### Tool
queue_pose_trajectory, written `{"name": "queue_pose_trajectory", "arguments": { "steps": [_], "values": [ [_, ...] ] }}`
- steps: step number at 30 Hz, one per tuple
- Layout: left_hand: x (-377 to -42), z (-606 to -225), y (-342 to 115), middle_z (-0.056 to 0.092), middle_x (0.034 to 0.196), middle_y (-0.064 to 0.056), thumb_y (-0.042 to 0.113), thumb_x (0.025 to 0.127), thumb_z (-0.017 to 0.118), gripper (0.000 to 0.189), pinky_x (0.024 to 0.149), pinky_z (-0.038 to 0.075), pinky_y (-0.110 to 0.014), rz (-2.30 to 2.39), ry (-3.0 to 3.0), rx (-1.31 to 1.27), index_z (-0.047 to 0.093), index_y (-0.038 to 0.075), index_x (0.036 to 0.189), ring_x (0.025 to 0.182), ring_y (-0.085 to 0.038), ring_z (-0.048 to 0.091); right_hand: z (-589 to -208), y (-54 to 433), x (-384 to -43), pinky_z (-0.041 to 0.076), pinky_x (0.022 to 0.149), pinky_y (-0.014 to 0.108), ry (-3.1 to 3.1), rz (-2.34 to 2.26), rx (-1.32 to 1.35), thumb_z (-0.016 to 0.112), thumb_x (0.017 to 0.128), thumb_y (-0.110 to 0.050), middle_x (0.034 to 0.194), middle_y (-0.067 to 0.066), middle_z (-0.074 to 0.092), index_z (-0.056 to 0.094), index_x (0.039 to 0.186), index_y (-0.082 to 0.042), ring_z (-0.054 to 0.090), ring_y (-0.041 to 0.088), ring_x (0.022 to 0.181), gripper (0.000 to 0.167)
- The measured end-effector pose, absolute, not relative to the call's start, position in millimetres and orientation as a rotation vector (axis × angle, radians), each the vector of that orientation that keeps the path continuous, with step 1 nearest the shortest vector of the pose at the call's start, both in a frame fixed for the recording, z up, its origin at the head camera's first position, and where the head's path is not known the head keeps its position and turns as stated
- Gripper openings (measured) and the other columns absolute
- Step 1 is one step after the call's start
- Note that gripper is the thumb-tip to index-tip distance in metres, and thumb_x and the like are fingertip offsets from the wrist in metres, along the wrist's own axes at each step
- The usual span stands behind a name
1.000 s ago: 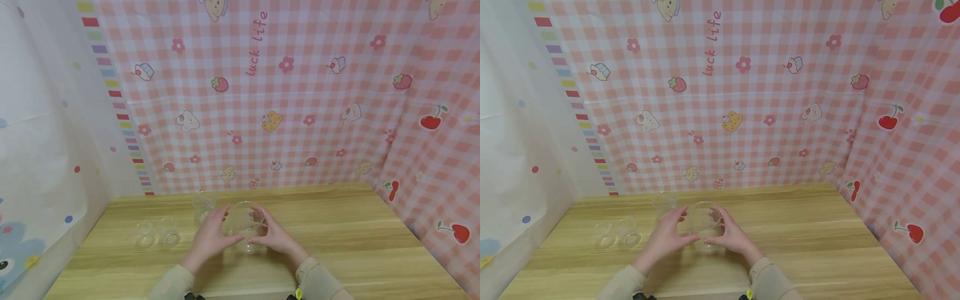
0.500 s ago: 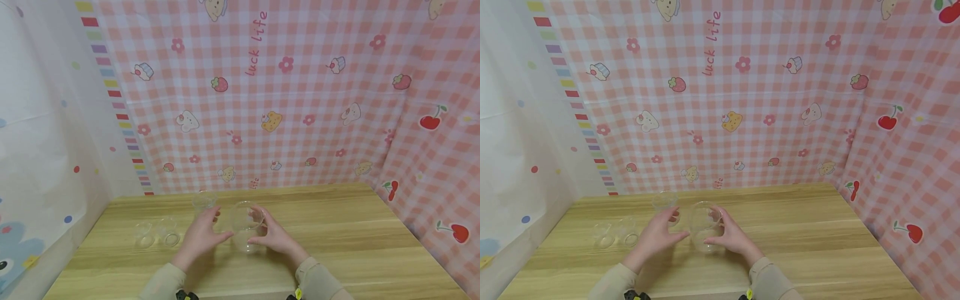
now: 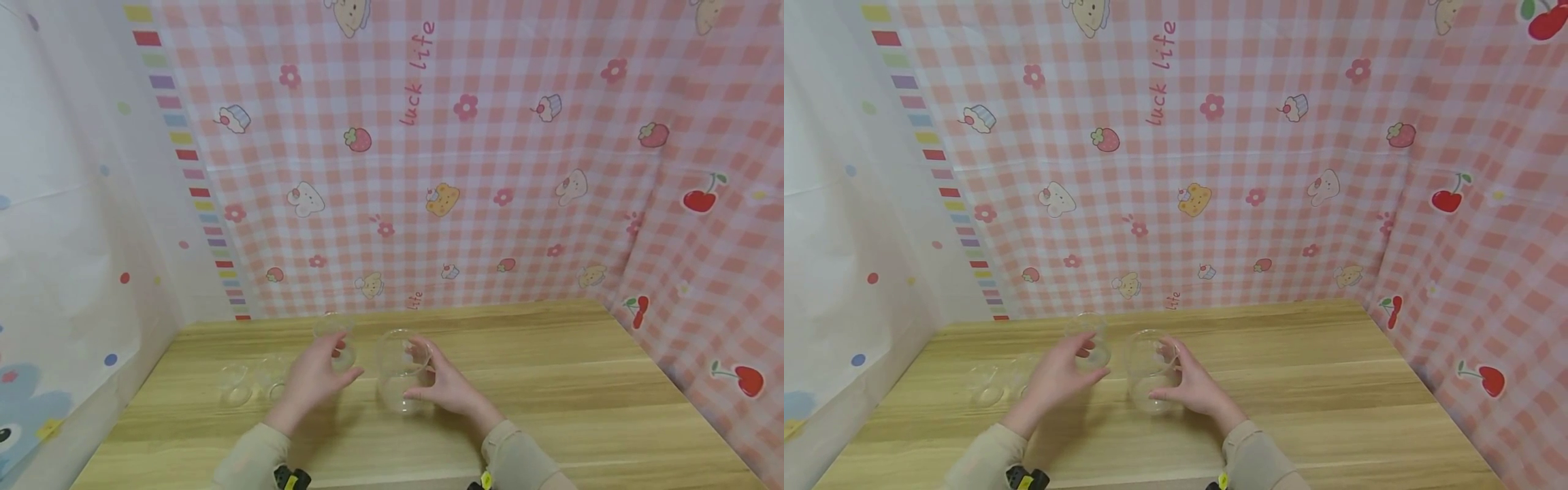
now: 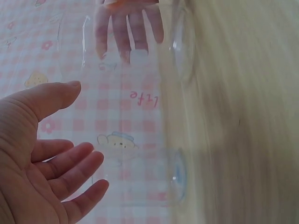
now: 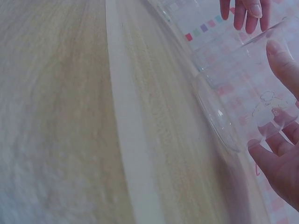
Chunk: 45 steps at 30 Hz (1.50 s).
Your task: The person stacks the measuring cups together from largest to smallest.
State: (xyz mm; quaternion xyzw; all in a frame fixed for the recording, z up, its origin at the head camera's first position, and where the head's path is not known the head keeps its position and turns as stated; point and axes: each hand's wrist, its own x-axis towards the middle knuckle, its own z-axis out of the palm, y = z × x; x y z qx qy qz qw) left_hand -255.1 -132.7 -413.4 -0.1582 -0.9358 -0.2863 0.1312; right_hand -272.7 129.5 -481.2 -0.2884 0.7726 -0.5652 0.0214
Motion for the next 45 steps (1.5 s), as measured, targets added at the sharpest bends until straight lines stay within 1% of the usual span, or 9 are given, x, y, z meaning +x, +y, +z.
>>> {"name": "queue_pose_trajectory", "arguments": {
  "steps": [6,13,17,23,30,34,40,45],
  "values": [
    [-258,-409,-139,0.068,0.105,-0.012,0.029,0.078,0.084,0.066,0.080,0.055,-0.044,-0.819,-2.738,-0.431,0.059,-0.003,0.130,0.095,-0.026,0.066,-480,129,-272,0.037,0.107,0.057,2.409,-1.737,-0.883,0.081,0.081,-0.009,0.148,0.024,0.042,0.026,0.152,-0.011,0.040,0.040,0.135,0.090],
    [-263,-408,-146,0.069,0.101,-0.010,0.029,0.079,0.084,0.061,0.076,0.056,-0.042,-0.793,-2.739,-0.449,0.061,-0.001,0.127,0.090,-0.023,0.066,-481,128,-273,0.038,0.107,0.056,2.392,-1.753,-0.872,0.080,0.082,-0.005,0.148,0.024,0.041,0.026,0.152,-0.010,0.041,0.041,0.134,0.089],
    [-267,-405,-151,0.069,0.100,-0.010,0.028,0.079,0.083,0.060,0.075,0.056,-0.041,-0.782,-2.743,-0.451,0.061,-0.001,0.127,0.088,-0.022,0.065,-480,128,-272,0.038,0.107,0.056,2.419,-1.735,-0.843,0.080,0.082,-0.005,0.148,0.022,0.042,0.026,0.152,-0.011,0.041,0.040,0.135,0.089],
    [-273,-399,-160,0.068,0.101,-0.010,0.029,0.081,0.082,0.062,0.075,0.055,-0.042,-0.789,-2.760,-0.431,0.059,-0.001,0.130,0.088,-0.022,0.064,-477,126,-271,0.039,0.106,0.057,2.417,-1.746,-0.848,0.081,0.081,-0.005,0.147,0.023,0.043,0.027,0.152,-0.011,0.041,0.040,0.134,0.090],
    [-279,-389,-166,0.067,0.098,-0.010,0.027,0.080,0.082,0.061,0.072,0.055,-0.042,-0.773,-2.754,-0.436,0.059,-0.001,0.129,0.085,-0.023,0.063,-479,126,-271,0.038,0.107,0.055,2.424,-1.733,-0.843,0.081,0.082,-0.005,0.148,0.022,0.043,0.027,0.152,-0.012,0.041,0.040,0.134,0.089],
    [-282,-384,-169,0.066,0.099,-0.010,0.026,0.081,0.082,0.058,0.072,0.055,-0.043,-0.755,-2.759,-0.425,0.059,0.000,0.127,0.086,-0.025,0.064,-479,126,-271,0.039,0.106,0.056,2.428,-1.728,-0.843,0.081,0.082,-0.006,0.147,0.021,0.043,0.027,0.152,-0.013,0.042,0.039,0.134,0.089],
    [-286,-377,-171,0.066,0.108,-0.016,0.027,0.083,0.080,0.063,0.073,0.055,-0.045,-0.711,-2.800,-0.411,0.055,-0.003,0.132,0.091,-0.029,0.064,-481,124,-272,0.040,0.105,0.057,2.422,-1.752,-0.856,0.081,0.080,-0.003,0.146,0.024,0.043,0.026,0.152,-0.010,0.043,0.041,0.132,0.091],
    [-293,-374,-170,0.066,0.110,-0.018,0.029,0.081,0.081,0.065,0.077,0.055,-0.047,-0.654,-2.791,-0.429,0.056,-0.004,0.131,0.095,-0.032,0.064,-481,125,-272,0.040,0.105,0.056,2.420,-1.749,-0.850,0.081,0.081,-0.004,0.147,0.023,0.043,0.026,0.153,-0.011,0.042,0.040,0.133,0.091]
  ]
}}
